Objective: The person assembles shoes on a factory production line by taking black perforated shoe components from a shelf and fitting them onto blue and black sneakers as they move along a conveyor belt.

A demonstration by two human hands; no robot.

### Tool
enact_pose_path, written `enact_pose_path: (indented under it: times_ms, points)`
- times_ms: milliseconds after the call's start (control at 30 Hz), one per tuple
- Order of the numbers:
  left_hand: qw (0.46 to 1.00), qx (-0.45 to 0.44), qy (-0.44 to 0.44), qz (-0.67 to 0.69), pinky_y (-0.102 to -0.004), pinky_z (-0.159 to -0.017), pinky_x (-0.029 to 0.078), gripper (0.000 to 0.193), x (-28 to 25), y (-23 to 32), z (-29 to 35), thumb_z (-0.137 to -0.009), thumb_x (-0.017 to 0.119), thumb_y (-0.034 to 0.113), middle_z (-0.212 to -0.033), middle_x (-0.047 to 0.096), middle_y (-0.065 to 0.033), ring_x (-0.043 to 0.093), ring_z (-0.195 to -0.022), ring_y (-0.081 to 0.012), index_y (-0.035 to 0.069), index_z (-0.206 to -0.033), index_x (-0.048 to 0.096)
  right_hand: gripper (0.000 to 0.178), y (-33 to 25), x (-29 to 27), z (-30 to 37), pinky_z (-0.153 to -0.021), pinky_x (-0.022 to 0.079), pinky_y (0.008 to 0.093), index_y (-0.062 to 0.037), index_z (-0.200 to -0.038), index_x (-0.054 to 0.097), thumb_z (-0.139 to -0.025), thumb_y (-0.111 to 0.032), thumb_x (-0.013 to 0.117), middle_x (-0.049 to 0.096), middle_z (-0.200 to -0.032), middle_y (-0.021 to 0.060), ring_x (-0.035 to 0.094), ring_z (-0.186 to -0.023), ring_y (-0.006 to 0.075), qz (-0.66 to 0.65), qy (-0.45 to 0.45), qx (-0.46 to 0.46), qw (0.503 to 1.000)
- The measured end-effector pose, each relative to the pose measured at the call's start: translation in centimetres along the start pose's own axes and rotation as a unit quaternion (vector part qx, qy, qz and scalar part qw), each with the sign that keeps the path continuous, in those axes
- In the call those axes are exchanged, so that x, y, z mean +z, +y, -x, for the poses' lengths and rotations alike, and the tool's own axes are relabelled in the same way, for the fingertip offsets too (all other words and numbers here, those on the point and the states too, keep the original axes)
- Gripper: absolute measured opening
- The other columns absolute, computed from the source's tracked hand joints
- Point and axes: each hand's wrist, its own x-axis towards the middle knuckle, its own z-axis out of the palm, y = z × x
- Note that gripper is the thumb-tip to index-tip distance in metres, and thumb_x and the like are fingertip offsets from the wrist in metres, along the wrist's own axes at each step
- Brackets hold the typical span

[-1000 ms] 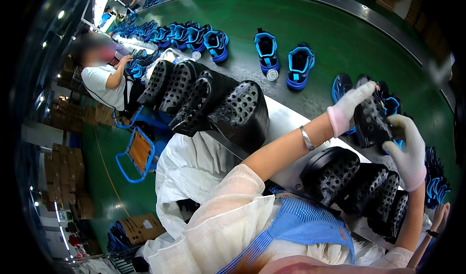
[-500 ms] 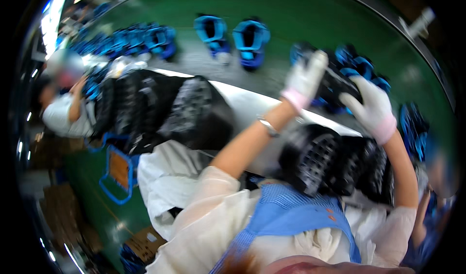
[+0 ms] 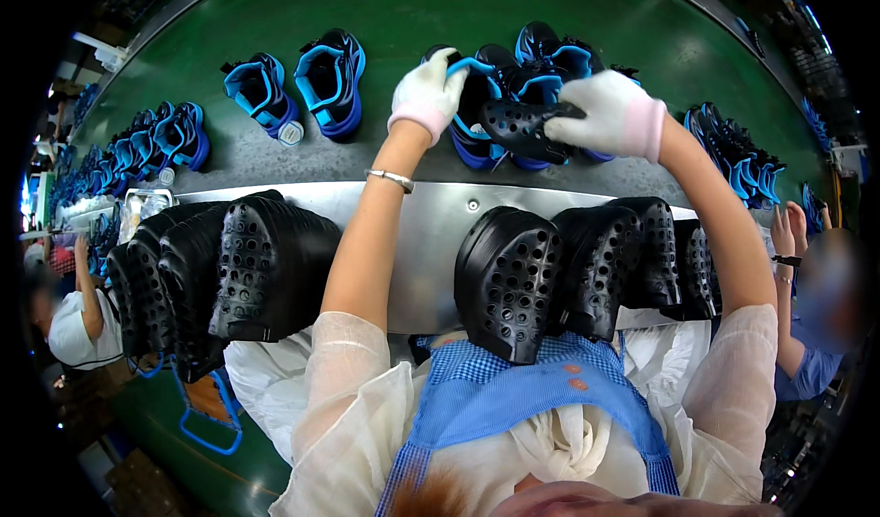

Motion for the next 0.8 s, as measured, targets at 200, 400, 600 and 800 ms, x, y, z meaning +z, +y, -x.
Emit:
enact_pose_path:
  times_ms: [200,400,600,800]
  points:
    - [0.994,-0.037,-0.059,-0.082,-0.0450,-0.080,0.049,0.046,-1.6,0.8,-1.2,-0.088,0.050,0.044,-0.101,0.063,-0.0230,0.060,-0.094,-0.0395,0.002,-0.104,0.057,0.045,-2.5,-0.1,-6.8,-0.068,0.052,0.0389,0.0021,-0.078,0.068,-0.076,-0.040,0.053,0.063,-0.073,0.0228,0.063,-0.068,0.0348,0.103,-0.049,-0.005,0.993]
    - [0.990,-0.093,-0.077,-0.077,-0.0449,-0.082,0.049,0.038,-2.4,2.1,-1.0,-0.086,0.050,0.038,-0.098,0.064,-0.0205,0.061,-0.093,-0.0370,0.006,-0.105,0.059,0.023,-5.3,6.2,-10.0,-0.071,0.053,0.0402,-0.0086,-0.083,0.069,-0.081,-0.027,0.055,0.069,-0.086,0.0127,0.067,-0.080,0.0288,0.174,-0.003,0.014,0.985]
    - [0.986,-0.057,0.141,0.065,-0.0414,-0.073,0.049,0.024,-2.1,0.1,5.5,-0.081,0.061,0.026,-0.088,0.062,-0.0144,0.061,-0.083,-0.0333,0.011,-0.099,0.057,0.022,-6.6,8.1,-12.3,-0.075,0.053,0.0384,-0.0106,-0.091,0.071,-0.082,-0.025,0.057,0.069,-0.095,0.0113,0.067,-0.089,0.0265,0.231,-0.045,0.071,0.969]
    - [0.998,0.055,-0.020,0.000,-0.0396,-0.079,0.050,0.040,-0.8,1.7,9.1,-0.077,0.063,0.033,-0.105,0.057,-0.0114,0.058,-0.096,-0.0296,0.010,-0.108,0.056,0.028,-6.5,6.5,-13.6,-0.079,0.052,0.0383,-0.0100,-0.093,0.071,-0.077,-0.031,0.060,0.068,-0.098,0.0132,0.065,-0.093,0.0286,0.216,-0.074,0.077,0.971]
